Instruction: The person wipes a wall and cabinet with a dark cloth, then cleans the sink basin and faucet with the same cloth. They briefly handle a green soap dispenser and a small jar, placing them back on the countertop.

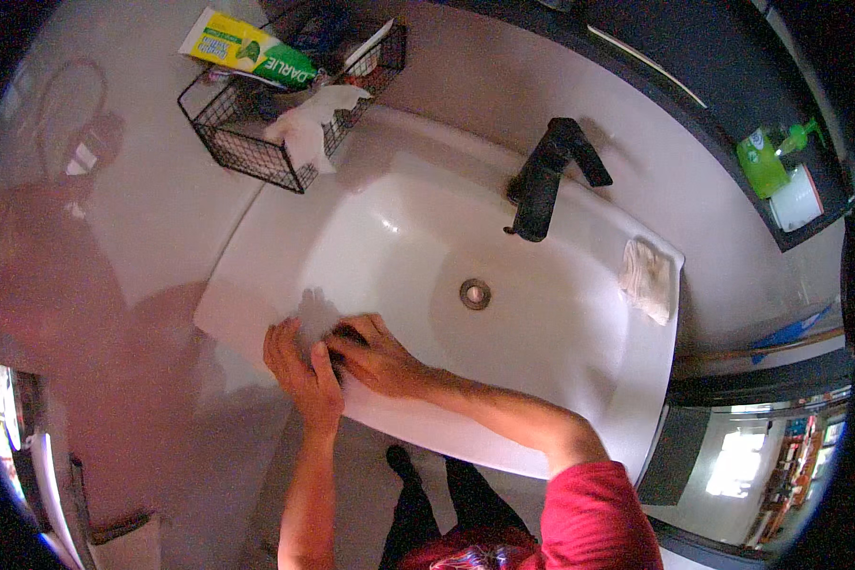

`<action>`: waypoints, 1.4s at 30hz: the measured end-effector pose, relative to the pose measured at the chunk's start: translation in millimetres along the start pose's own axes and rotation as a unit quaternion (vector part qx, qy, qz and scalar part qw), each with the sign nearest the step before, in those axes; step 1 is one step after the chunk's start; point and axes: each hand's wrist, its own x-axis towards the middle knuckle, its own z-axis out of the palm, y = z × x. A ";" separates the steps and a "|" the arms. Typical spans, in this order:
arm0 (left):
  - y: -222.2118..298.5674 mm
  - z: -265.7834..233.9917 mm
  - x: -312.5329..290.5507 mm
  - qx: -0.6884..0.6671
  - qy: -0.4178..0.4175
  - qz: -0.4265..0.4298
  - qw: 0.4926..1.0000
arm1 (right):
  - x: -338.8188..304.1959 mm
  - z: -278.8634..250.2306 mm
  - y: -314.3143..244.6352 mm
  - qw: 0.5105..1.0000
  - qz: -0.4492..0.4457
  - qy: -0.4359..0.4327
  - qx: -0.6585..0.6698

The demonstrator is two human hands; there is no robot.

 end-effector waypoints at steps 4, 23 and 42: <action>3.8 1.5 5.7 0.067 -0.024 -0.006 0.997 | 77.7 10.5 66.5 0.988 -0.041 0.114 -0.095; 7.1 3.3 7.3 0.089 -0.063 0.010 0.994 | 50.9 -127.4 160.6 0.713 0.225 0.209 -0.631; 10.6 4.4 5.1 0.063 -0.051 -0.021 0.996 | 145.0 -116.9 228.8 0.750 0.264 0.218 -0.566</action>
